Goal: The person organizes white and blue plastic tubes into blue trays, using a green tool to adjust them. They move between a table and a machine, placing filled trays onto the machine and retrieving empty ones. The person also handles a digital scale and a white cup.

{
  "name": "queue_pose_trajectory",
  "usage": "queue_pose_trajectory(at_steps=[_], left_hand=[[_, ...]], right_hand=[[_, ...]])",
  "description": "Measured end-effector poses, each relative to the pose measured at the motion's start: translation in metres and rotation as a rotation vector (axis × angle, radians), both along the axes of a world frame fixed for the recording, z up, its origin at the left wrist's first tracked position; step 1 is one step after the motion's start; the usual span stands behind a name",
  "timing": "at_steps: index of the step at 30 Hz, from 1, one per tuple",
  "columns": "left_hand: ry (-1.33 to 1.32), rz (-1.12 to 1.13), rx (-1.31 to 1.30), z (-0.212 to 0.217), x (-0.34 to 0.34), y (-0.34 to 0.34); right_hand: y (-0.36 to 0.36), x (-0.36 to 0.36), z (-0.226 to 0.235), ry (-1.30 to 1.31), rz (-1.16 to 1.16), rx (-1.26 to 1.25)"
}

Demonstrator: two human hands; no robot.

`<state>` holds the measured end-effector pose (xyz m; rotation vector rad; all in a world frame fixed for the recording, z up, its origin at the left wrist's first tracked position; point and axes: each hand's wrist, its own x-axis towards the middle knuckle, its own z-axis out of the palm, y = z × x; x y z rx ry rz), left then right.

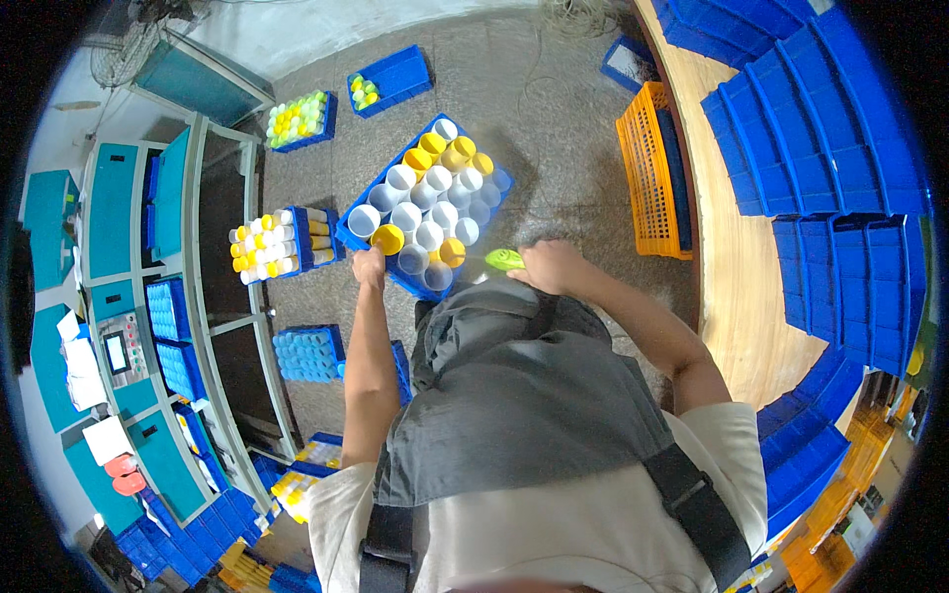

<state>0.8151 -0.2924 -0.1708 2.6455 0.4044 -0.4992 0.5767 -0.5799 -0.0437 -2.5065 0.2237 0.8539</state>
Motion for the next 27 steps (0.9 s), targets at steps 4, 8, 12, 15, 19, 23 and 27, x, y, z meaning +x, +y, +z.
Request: queue_pose_trajectory(at_steps=[4,8,12,15,19,23,27], left_hand=[[0.002,-0.001,0.078,0.002,0.01,-0.008],[0.036,0.001,0.036,-0.004,0.017,-0.01],[0.017,0.059,0.022,-0.017,0.025,-0.006],[0.033,0.046,-0.032,-0.023,0.028,-0.001],[-0.029,0.026,-0.068,-0.025,0.025,0.008],[-0.079,0.075,-0.102,-0.034,0.031,0.029],[0.008,0.265,-0.342,-0.052,0.053,0.072]], right_hand=[[-0.002,-0.008,0.006,-0.04,-0.065,0.038],[0.009,0.002,0.011,-0.056,0.003,0.055],[0.02,0.017,0.017,-0.161,-0.042,0.034],[0.023,0.03,0.024,-0.227,-0.067,0.031],[0.023,0.047,0.036,-0.274,-0.052,-0.008],[0.018,0.059,0.042,-0.241,-0.008,-0.04],[-0.005,0.077,0.039,-0.254,-0.091,-0.149]])
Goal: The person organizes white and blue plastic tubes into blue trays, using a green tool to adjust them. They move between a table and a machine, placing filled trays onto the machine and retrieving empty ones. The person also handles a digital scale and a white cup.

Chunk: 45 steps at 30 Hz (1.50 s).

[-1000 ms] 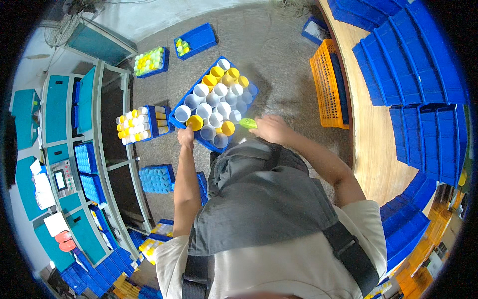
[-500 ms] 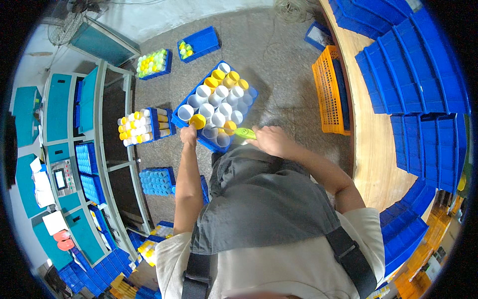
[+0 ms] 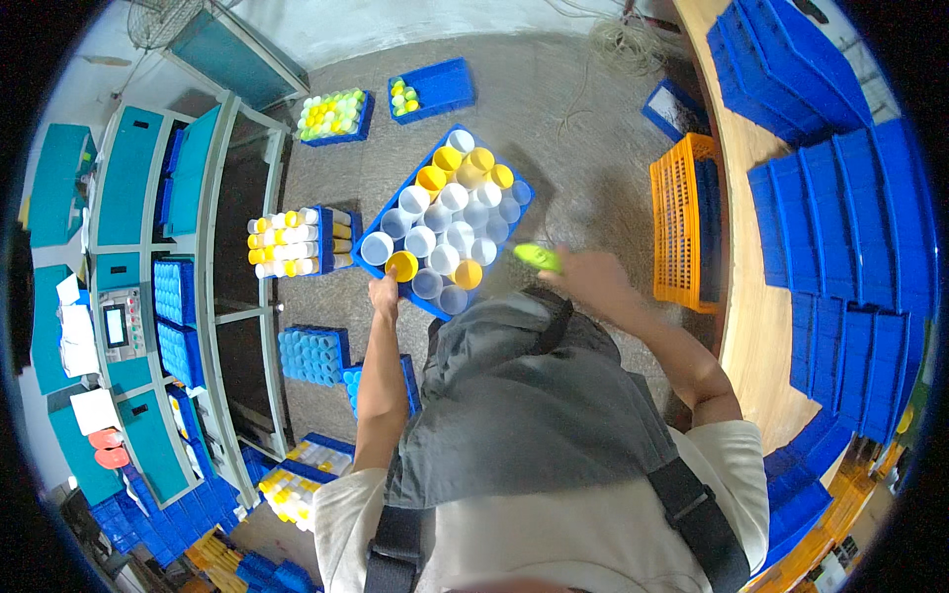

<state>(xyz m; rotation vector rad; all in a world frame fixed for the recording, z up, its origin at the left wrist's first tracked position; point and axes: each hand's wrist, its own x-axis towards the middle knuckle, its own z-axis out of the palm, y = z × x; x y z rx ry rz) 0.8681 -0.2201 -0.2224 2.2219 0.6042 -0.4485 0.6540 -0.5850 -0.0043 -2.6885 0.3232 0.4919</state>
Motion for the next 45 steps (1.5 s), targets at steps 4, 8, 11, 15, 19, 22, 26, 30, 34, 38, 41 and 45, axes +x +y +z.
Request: queue_pose_trajectory(at_steps=[4,8,11,15,19,22,26,30,34,38,41,45], left_hand=[[-0.009,0.11,-0.247,-0.012,0.031,0.051],[-0.109,0.099,-0.354,-0.017,0.084,0.106],[-0.156,0.155,-0.514,-0.037,0.142,0.159],[-0.205,0.437,-0.649,-0.061,0.246,0.241],[-0.094,0.68,-0.973,-0.016,0.358,0.332],[-0.213,0.782,-1.293,0.022,0.453,0.366],[-0.328,1.045,-1.347,0.036,0.621,0.411],[-0.535,1.254,-1.395,0.042,0.79,0.466],[-0.695,1.209,-1.147,0.048,0.878,0.496],[-0.425,0.903,-0.982,0.01,0.881,0.48],[-0.325,0.343,-0.984,-0.058,0.787,0.414],[-0.185,-1.099,0.363,-0.124,0.6,0.313]], right_hand=[[-0.025,0.056,0.0,0.02,-0.067,-0.205],[-0.009,0.155,0.007,-0.13,-0.144,-0.16],[0.033,0.248,0.003,-0.143,-0.086,-0.233],[0.106,0.363,-0.007,-0.12,-0.016,-0.305],[0.178,0.468,-0.024,-0.071,-0.093,-0.272],[0.225,0.533,-0.048,0.007,-0.186,-0.15],[0.261,0.564,-0.061,-0.052,-0.162,-0.125],[0.272,0.569,-0.048,-0.015,-0.198,-0.069],[0.283,0.579,-0.024,0.067,-0.313,-0.091],[0.305,0.582,-0.017,-0.074,-0.364,-0.13],[0.318,0.57,-0.025,-0.152,-0.325,-0.207],[0.325,0.528,-0.031,-0.047,-0.533,-0.23]])
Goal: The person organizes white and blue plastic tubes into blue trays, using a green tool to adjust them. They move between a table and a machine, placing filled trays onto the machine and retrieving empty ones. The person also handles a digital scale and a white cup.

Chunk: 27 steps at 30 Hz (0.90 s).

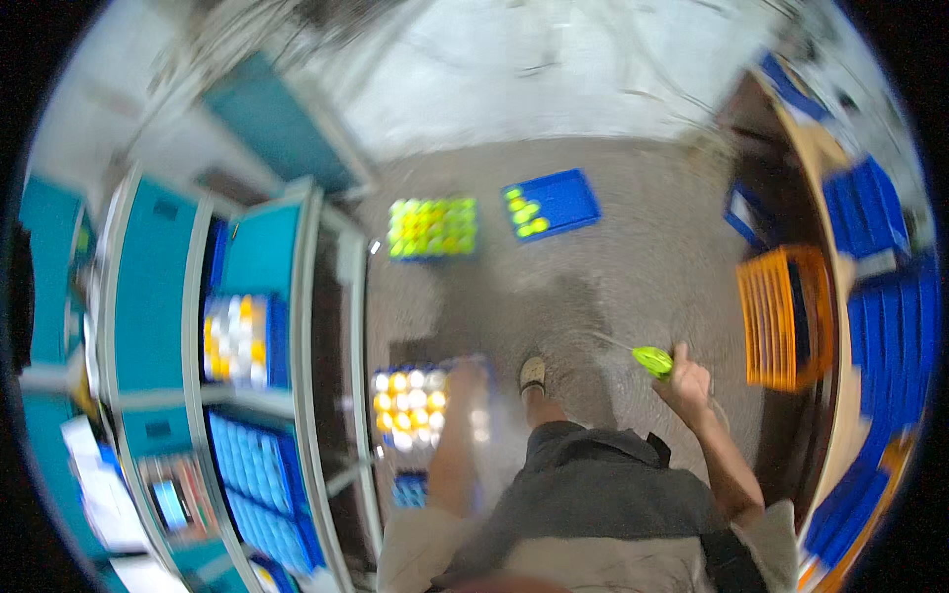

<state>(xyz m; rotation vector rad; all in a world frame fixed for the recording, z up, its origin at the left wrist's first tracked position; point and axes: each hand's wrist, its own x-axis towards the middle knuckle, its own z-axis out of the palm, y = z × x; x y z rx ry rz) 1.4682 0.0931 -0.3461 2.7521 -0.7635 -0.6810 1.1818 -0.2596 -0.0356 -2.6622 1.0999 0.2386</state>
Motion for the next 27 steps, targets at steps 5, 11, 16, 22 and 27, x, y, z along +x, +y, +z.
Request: queue_pose_trajectory(at_steps=[5,11,16,22,27], left_hand=[[0.733,-0.347,-0.266,-0.012,-0.176,-0.147],[0.992,-0.532,-0.003,0.023,-0.34,-0.266],[0.67,-0.683,0.178,0.003,-0.434,-0.325],[0.837,-1.169,0.373,0.084,-0.658,-0.393],[0.955,-1.735,0.036,0.178,-0.945,-0.386]], right_hand=[[0.01,-0.137,0.025,-0.202,-0.363,-0.063],[0.052,-0.42,0.012,-0.893,-0.893,0.396],[0.158,-0.643,-0.049,-1.161,-1.239,0.411],[0.227,-0.776,-0.053,-1.417,-1.406,0.238],[0.119,-0.874,0.008,-1.387,-1.347,-0.049]])
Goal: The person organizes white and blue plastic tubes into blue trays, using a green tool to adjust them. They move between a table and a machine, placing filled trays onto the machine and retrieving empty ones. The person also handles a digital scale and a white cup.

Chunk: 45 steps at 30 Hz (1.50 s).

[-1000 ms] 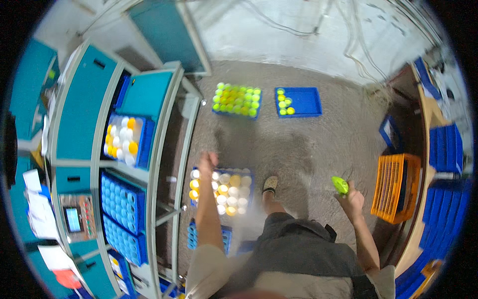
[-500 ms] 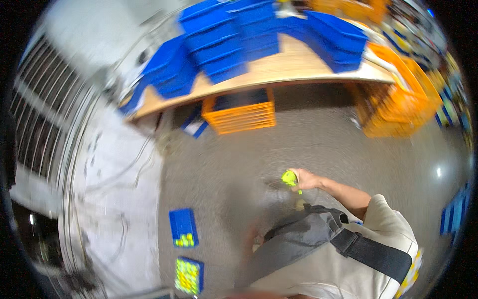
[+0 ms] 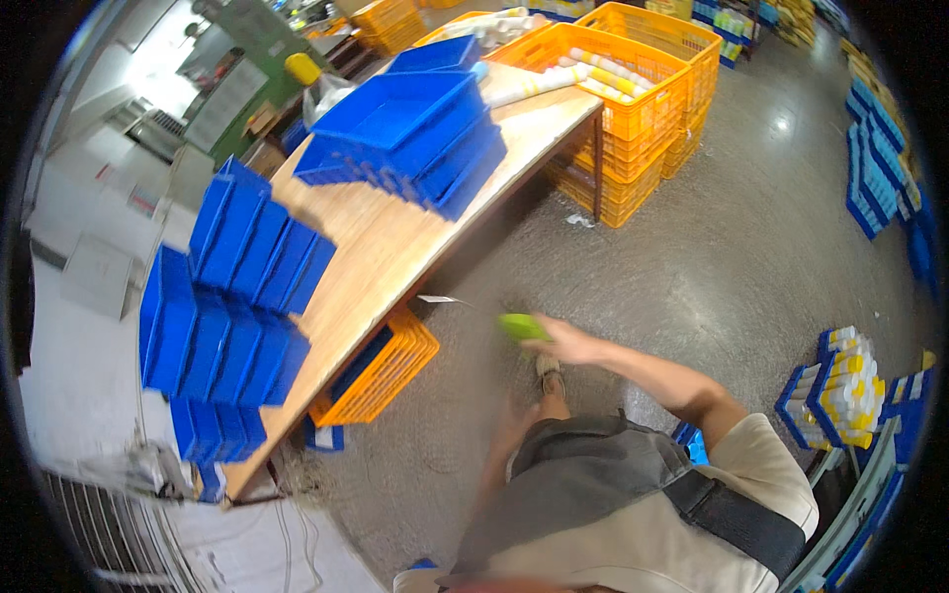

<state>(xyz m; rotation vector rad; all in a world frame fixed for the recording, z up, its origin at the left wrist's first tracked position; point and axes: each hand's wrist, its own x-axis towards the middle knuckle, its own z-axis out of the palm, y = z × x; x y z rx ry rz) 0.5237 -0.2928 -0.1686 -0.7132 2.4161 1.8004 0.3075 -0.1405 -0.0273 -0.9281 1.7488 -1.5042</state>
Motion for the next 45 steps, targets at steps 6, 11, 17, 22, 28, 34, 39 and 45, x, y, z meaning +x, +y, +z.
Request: queue_pose_trajectory(at_steps=[6,11,17,22,28,34,39,45], left_hand=[[-0.032,-0.004,0.066,-0.04,-0.23,-0.053],[-0.237,0.105,-0.015,-0.026,-0.274,-0.182],[-0.008,0.077,-0.379,0.069,-0.5,-0.272],[0.075,0.225,-0.596,0.183,-0.627,-0.287],[-0.048,0.511,-0.524,0.319,-0.611,-0.264],[0.038,0.724,-0.348,0.389,-0.619,-0.151],[0.314,0.974,-0.191,0.337,-0.719,-0.045],[0.171,0.752,0.067,0.185,-0.818,0.012]], right_hand=[[-0.16,-0.159,0.073,0.443,0.066,-0.256],[-0.113,-0.326,0.103,0.456,-0.171,-0.228],[-0.019,-0.535,0.038,0.465,-0.547,0.074],[0.015,-0.763,-0.041,0.75,-0.692,0.408],[0.001,-0.902,-0.074,0.852,-0.18,0.686],[0.011,-0.924,-0.071,0.76,-0.005,0.583],[0.034,-0.919,-0.06,0.586,-0.232,0.461],[0.105,-0.934,-0.029,0.503,-0.691,0.533]])
